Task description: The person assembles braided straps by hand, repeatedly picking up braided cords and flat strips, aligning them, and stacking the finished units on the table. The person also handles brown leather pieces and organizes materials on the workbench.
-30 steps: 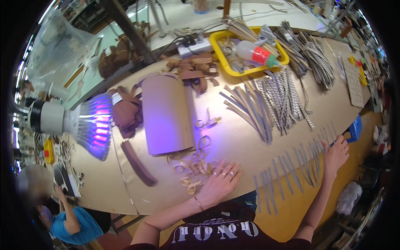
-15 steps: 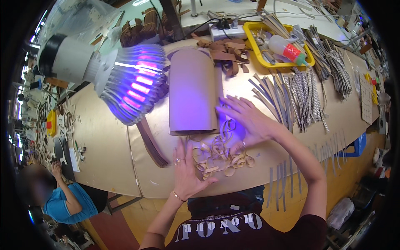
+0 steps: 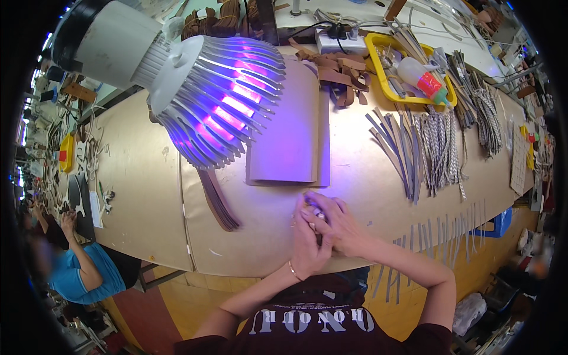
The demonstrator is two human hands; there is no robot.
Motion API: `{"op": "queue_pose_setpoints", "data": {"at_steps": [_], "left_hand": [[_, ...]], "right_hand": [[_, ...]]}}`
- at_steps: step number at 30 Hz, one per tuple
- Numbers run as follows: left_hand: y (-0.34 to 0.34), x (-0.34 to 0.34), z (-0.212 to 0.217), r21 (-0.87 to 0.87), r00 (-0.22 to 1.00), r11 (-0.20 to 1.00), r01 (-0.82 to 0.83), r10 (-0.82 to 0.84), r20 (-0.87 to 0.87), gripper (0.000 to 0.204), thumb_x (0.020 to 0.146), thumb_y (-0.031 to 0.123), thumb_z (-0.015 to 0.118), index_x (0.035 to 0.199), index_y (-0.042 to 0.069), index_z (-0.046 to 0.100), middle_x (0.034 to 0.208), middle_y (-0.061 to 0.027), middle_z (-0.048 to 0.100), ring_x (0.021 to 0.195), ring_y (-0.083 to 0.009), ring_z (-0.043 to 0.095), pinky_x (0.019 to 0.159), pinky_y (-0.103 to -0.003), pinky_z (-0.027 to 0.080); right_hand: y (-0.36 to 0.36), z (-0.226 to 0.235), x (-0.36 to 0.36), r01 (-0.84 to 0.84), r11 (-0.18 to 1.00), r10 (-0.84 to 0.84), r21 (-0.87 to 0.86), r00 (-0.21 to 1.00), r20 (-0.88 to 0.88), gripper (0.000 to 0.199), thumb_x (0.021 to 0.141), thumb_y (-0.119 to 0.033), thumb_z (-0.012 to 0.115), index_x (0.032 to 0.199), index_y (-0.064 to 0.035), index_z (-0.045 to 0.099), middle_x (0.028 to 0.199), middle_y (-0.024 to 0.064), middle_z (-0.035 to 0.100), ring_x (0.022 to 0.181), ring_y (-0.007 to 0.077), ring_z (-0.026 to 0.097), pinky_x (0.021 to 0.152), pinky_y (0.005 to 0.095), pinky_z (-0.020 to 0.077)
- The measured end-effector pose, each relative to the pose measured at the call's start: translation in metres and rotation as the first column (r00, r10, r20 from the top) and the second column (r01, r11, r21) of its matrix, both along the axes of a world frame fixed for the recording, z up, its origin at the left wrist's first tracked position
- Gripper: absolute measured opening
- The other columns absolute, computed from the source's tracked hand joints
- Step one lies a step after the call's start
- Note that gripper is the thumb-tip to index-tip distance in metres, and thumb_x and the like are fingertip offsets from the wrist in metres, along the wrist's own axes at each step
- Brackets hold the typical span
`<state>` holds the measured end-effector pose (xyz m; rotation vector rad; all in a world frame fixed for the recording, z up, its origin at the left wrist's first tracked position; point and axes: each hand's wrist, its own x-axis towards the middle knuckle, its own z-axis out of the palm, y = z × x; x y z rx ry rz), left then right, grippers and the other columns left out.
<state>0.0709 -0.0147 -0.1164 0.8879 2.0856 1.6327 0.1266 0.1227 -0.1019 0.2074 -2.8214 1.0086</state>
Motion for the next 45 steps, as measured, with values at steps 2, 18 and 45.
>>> {"op": "queue_pose_setpoints", "data": {"at_steps": [2,18,45], "left_hand": [[0.000,-0.002,-0.002,0.019,0.998,0.998,-0.057,0.056,0.024,0.092,0.095,0.047,0.054,0.146,-0.014,0.008,0.137,-0.0318,0.037,0.126,-0.0402,0.042,0.108,-0.047,0.031],[0.002,-0.040,0.051,0.362,0.519,0.920,-0.151,-0.238,0.821,0.068,0.100,0.055,0.038,0.142,0.001,0.038,0.135,-0.0120,0.049,0.124,-0.0219,0.047,0.107,-0.040,0.036],[0.008,-0.017,0.051,0.176,0.813,0.984,-0.039,-0.071,0.578,0.026,0.096,0.018,0.059,0.119,0.006,0.059,0.124,-0.0104,0.057,0.116,-0.0213,0.053,0.094,-0.035,0.045]], "right_hand": [[0.002,-0.001,-0.008,-0.053,0.999,0.053,-0.014,0.998,0.034,0.073,0.084,-0.015,0.059,0.151,-0.0178,0.030,0.147,0.0213,0.035,0.129,0.0388,0.042,0.105,0.0497,0.0352],[0.034,0.055,-0.015,0.182,0.849,-0.214,-0.495,0.977,-0.009,0.027,0.078,-0.019,0.077,0.099,-0.0071,0.065,0.080,0.0115,0.061,0.064,0.0270,0.063,0.055,0.0364,0.0481],[0.049,0.008,-0.009,0.042,0.985,-0.070,-0.167,0.984,-0.166,0.031,0.080,-0.026,0.072,0.099,-0.0083,0.055,0.081,0.0119,0.060,0.070,0.0326,0.064,0.060,0.0419,0.0509]]}}
